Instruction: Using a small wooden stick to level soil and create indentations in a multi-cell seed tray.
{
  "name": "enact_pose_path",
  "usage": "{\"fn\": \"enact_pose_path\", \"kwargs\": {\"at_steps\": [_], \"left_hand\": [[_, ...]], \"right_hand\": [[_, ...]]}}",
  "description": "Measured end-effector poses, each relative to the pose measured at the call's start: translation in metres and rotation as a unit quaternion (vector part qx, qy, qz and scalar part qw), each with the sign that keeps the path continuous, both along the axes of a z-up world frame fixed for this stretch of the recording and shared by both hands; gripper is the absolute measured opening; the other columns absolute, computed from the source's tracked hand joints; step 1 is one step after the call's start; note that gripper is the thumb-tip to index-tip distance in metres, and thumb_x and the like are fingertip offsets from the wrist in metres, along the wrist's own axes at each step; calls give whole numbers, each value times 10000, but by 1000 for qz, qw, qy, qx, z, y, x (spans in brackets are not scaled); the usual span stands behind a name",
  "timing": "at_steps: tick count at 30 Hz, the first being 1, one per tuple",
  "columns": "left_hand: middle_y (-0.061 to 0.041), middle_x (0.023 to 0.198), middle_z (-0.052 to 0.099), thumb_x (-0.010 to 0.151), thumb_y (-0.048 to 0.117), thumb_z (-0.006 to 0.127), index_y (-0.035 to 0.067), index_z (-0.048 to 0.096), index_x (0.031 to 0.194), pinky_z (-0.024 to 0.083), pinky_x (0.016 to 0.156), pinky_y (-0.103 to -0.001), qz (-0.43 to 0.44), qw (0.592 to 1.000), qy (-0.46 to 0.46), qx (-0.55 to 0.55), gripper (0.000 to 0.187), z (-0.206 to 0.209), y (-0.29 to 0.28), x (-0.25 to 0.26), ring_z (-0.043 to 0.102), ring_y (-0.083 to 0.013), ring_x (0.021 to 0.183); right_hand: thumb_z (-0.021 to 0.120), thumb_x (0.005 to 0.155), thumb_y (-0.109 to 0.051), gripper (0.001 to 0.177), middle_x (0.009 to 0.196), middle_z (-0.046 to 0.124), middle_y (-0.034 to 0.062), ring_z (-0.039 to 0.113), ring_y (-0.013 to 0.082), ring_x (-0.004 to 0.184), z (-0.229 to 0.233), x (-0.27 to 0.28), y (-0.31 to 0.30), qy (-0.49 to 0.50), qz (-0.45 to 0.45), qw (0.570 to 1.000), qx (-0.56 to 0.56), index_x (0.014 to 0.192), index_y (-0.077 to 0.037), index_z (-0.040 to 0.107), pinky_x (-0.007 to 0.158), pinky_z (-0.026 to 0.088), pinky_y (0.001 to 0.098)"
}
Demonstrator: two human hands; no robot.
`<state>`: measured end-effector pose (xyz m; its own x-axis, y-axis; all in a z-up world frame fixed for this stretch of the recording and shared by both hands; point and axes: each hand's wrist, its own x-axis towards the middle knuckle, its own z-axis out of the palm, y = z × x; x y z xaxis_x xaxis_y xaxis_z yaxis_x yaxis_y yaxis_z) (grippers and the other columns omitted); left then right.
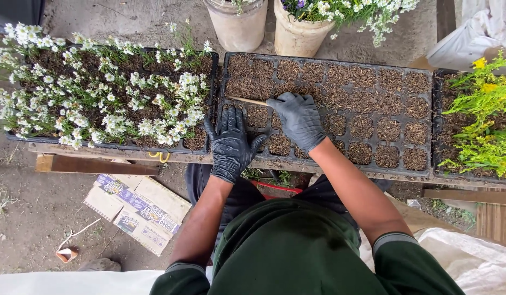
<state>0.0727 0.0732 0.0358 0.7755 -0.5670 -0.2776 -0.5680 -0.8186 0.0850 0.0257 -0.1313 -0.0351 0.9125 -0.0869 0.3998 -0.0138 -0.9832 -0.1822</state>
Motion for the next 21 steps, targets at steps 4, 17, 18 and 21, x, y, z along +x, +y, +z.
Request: {"fn": "enact_pose_path", "kwargs": {"at_steps": [4,17,18,21], "left_hand": [[-219,1666,260,953,766,371,6,233,1603,15,1165,-762,-3,1000,-9,-14,1010,-2,2,-1,230,-349,1553],[-253,1628,334,959,753,388,-3,292,1587,45,1154,-771,-29,996,-44,-72,987,-14,-4,6,289,-383,1529],[-246,1630,334,963,746,387,5,286,1592,38,1155,-769,-33,996,-51,-72,977,-16,-5,7,287,-376,1531],[-235,1627,349,957,745,402,14,299,1590,33,1159,-766,-34,995,-56,-77,973,-20,-5,9,300,-369,1527]], "right_hand": [[608,964,-210,263,1000,655,50,684,390,882,3,6,6,-5,-26,999,21,1170,-304,741,735,607,535],[635,881,-126,495,1068,595,-21,672,274,941,-26,-16,-17,8,-54,998,7,1317,-358,659,764,586,451],[641,881,-126,508,1079,592,-13,672,277,942,-33,-15,-19,4,-65,998,1,1333,-357,654,764,582,453],[649,863,-118,530,1093,586,-19,664,263,968,-31,-9,-26,2,-61,998,-4,1337,-353,649,766,581,448]]}}
